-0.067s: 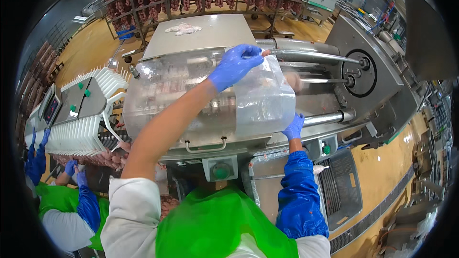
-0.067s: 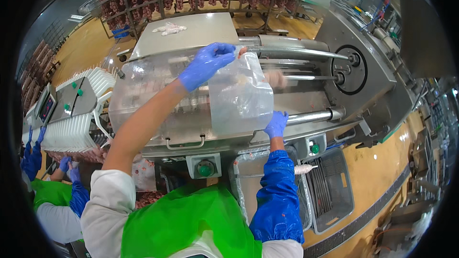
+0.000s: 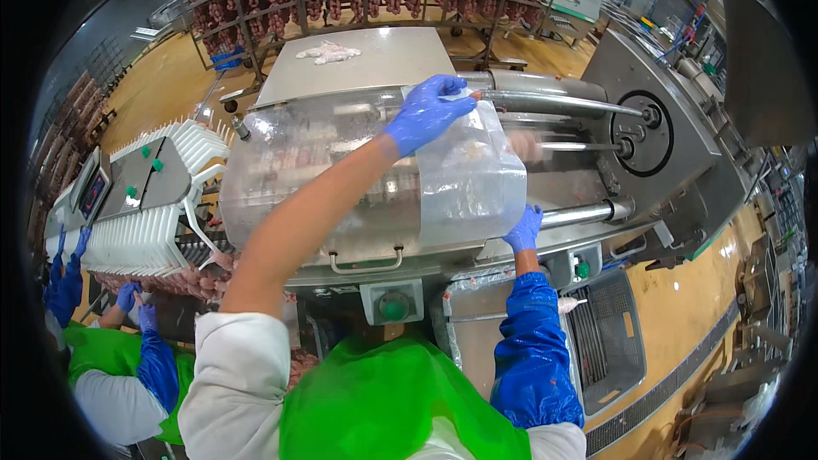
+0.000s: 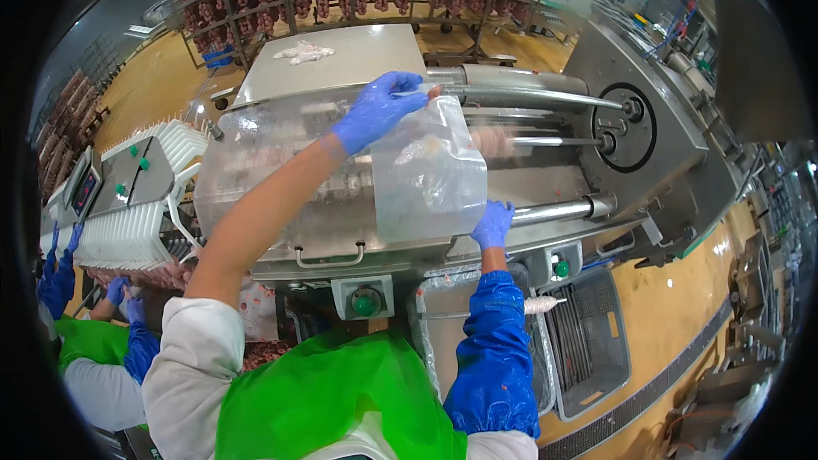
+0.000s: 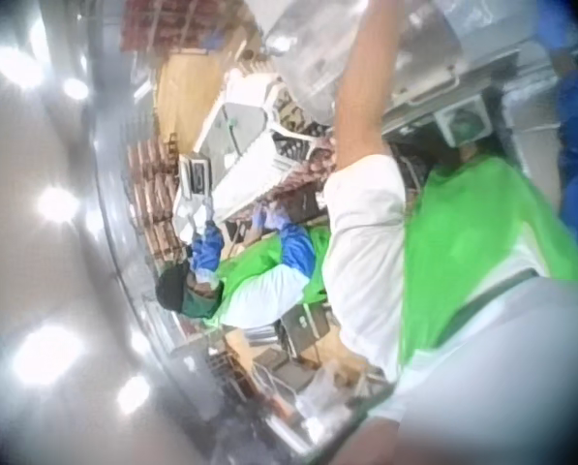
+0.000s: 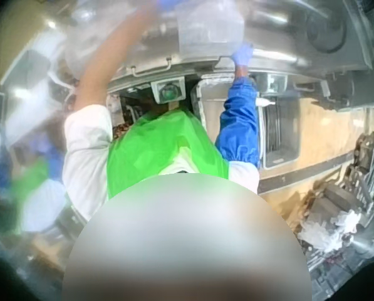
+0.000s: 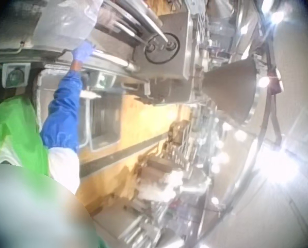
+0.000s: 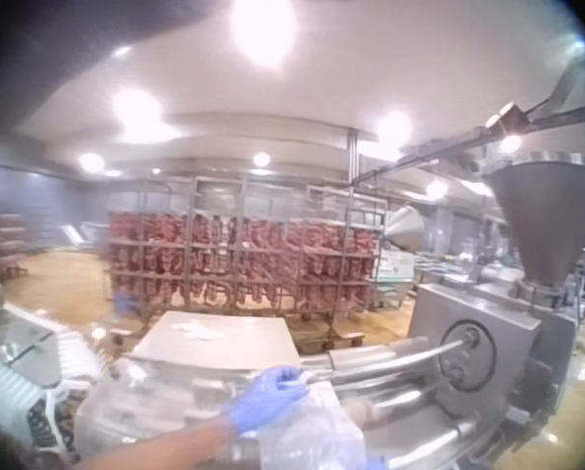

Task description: The person operates a sausage-making machine, feeding casing onto the rollers and guiding the extruded meat into the casing. They adjust the machine's controls and handle the continuous sausage links as they are formed.

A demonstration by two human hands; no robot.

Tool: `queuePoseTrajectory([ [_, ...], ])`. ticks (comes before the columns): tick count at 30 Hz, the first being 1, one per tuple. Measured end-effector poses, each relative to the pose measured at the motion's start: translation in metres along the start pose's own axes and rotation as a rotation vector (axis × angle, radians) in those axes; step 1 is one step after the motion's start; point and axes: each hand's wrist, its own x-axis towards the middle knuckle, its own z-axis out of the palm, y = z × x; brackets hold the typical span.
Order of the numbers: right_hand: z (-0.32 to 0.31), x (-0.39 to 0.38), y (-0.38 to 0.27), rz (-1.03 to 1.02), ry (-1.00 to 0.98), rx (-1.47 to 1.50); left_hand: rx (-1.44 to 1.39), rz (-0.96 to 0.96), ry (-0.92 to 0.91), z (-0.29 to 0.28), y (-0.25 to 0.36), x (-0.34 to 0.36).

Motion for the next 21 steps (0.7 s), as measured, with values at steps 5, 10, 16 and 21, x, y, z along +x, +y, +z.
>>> queuePoseTrajectory([
  [5, -0.004, 0.003, -0.003, 0.006, -0.006, 0.078, 0.221, -0.028, 0.023, 0.030, -0.027, 0.048],
  [10, 0.037, -0.007, 0.031, 0.004, 0.250, 0.031, 0.206, -0.038, -0.090, 0.053, -0.016, 0.061],
  [16, 0.083, 0.012, 0.041, -0.071, 0.196, 0.372, 0.343, -0.130, 0.106, 0.053, -0.039, 0.069],
  [21, 0.079, 0.012, 0.062, -0.084, 0.137, 0.286, -0.730, -0.196, -0.097, 0.051, 0.027, -0.014],
])
